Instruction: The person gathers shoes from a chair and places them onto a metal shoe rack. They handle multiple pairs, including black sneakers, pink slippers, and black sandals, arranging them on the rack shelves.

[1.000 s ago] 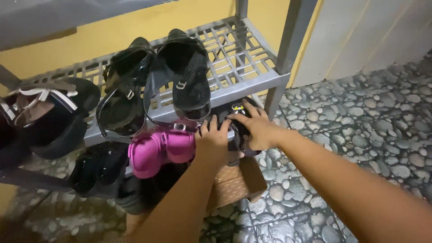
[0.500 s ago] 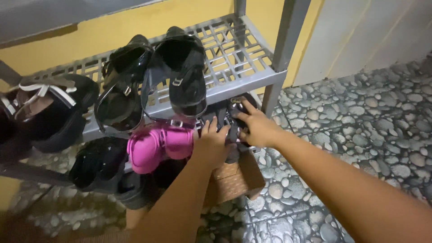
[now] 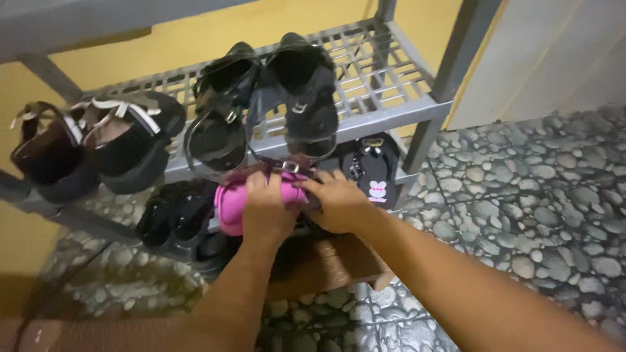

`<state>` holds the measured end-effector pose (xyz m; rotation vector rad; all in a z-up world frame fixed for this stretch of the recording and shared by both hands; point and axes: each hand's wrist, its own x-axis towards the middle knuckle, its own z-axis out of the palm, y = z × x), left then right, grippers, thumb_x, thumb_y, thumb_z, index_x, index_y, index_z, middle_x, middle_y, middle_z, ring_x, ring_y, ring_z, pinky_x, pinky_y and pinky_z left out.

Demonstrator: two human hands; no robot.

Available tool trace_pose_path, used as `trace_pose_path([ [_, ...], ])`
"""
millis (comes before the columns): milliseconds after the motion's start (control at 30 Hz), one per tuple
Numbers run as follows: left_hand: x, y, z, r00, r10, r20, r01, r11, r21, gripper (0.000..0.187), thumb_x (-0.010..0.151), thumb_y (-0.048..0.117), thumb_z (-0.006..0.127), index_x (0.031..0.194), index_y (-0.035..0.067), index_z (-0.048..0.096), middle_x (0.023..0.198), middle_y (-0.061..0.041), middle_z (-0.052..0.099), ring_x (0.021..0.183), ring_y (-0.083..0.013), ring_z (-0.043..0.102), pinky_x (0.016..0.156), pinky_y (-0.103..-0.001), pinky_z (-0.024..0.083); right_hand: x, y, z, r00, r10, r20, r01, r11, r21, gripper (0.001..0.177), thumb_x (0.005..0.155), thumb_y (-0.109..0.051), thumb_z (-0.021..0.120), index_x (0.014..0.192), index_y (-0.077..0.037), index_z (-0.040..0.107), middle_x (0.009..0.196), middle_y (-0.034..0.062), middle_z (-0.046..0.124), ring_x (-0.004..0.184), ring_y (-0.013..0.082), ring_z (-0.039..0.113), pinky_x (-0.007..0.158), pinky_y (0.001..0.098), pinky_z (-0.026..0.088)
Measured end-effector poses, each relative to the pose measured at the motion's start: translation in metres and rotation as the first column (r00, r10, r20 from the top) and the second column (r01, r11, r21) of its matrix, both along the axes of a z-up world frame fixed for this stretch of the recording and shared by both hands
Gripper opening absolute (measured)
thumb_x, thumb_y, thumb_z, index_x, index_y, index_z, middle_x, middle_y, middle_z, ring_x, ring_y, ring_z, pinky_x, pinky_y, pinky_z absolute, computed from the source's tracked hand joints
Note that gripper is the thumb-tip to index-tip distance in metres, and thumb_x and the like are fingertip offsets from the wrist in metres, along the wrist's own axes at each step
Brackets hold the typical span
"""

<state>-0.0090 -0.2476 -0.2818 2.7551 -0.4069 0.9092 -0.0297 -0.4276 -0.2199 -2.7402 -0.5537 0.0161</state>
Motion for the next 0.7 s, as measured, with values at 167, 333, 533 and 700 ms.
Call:
trace_pose_path([
  [167, -0.042, 0.015, 0.052, 0.849, 0.274, -0.452, -0.275, 0.959, 0.063, 0.086, 0.074, 0.065, 0.073, 0.150, 0.032, 0.050, 0.153, -0.011, 0.040, 0.147, -0.0524, 0.023, 0.095, -0.082, 0.042, 0.002, 0.030, -0.046, 0.979, -0.052, 0.198, 0.098, 0.968, -0.230, 0.051, 0.078, -0.044, 0.073, 0.127, -0.033, 0.066, 0.114, 0.0013, 0.069, 0.113, 0.0335, 0.057, 0.089, 0.0496, 0.045],
  [333, -0.041, 0.056, 0.030, 0.962, 0.191, -0.196, -0.200, 0.979, -0.025, 0.092, 0.063, 0.071, 0.077, 0.141, 0.027, 0.057, 0.141, -0.021, 0.050, 0.134, -0.0601, 0.041, 0.086, -0.077, 0.052, -0.003, 0.075, -0.035, 0.914, -0.125, 0.385, 0.170, 0.982, -0.084, 0.052, 0.067, -0.040, 0.084, 0.116, -0.032, 0.068, 0.111, 0.0095, 0.064, 0.112, 0.0370, 0.056, 0.083, 0.0478, 0.049],
  [533, -0.023, 0.079, 0.009, 0.967, 0.184, -0.176, -0.142, 0.964, 0.223, 0.084, 0.067, 0.062, 0.082, 0.136, 0.022, 0.056, 0.128, -0.011, 0.060, 0.135, -0.0414, 0.045, 0.101, -0.066, 0.043, 0.015, 0.103, -0.062, 0.991, -0.086, 0.099, 0.080, 0.995, 0.062, 0.074, 0.062, -0.046, 0.088, 0.126, -0.019, 0.059, 0.154, 0.0218, 0.035, 0.135, 0.0533, 0.042, 0.092, 0.0591, 0.058],
  [700, -0.013, 0.103, 0.005, 0.981, 0.111, -0.161, -0.074, 0.972, 0.222, 0.079, 0.068, 0.057, 0.079, 0.136, 0.024, 0.055, 0.120, -0.002, 0.061, 0.127, -0.0272, 0.048, 0.098, -0.049, 0.045, 0.040, 0.122, -0.076, 0.963, -0.228, -0.142, 0.252, 0.948, 0.193, 0.091, 0.069, -0.053, 0.085, 0.143, -0.020, 0.044, 0.158, 0.0159, 0.030, 0.145, 0.0488, 0.032, 0.103, 0.0617, 0.052],
])
